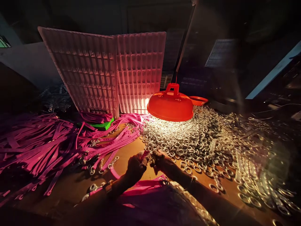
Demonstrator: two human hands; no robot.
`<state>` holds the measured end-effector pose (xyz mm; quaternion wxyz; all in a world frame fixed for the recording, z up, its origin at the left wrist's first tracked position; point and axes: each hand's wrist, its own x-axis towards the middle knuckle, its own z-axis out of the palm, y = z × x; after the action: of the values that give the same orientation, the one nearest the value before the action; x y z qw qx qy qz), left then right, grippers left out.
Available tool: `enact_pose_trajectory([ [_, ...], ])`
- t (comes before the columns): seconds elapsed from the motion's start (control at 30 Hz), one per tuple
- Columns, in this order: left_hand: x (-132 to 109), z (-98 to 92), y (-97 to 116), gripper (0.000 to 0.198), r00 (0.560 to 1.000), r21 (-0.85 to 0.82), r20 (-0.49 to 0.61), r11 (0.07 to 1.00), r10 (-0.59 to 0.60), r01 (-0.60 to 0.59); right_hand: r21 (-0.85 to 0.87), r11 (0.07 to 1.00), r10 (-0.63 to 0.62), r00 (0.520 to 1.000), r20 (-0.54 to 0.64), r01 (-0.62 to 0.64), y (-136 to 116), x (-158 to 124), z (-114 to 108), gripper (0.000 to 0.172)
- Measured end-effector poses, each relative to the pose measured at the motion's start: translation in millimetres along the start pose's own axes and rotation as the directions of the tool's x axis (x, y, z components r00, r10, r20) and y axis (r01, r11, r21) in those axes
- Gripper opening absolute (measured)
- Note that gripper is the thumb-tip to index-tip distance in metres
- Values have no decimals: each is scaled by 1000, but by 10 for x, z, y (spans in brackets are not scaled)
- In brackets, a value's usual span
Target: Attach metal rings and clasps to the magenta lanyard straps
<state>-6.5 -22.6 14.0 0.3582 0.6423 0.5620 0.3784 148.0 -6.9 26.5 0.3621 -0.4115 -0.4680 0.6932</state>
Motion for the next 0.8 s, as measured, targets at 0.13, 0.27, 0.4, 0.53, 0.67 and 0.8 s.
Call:
enact_pose_trajectory([
  [0.13,104,19,58,26,994,-157,44,982,-104,109,-251,956,-185,978,-101,155,5,2,46,27],
  [0.27,203,-50,188,21,979,-289,180,945,-100,150,-396,892,-277,956,-99,218,-9,91,18,16],
  [0.4,315,-112,137,19,950,-407,291,884,-111,228,-565,753,-444,894,-56,338,-20,193,-9,16],
  [0.53,394,-140,-39,26,861,-493,481,761,-165,422,-730,485,-603,789,120,482,13,251,-29,17],
  [0.67,367,-97,-72,28,923,-570,368,756,-114,321,-583,696,-537,843,-36,418,-72,345,-87,21],
  [0.8,309,16,-94,38,974,-667,189,711,-127,222,-23,962,-273,943,-193,273,-340,445,-226,37],
])
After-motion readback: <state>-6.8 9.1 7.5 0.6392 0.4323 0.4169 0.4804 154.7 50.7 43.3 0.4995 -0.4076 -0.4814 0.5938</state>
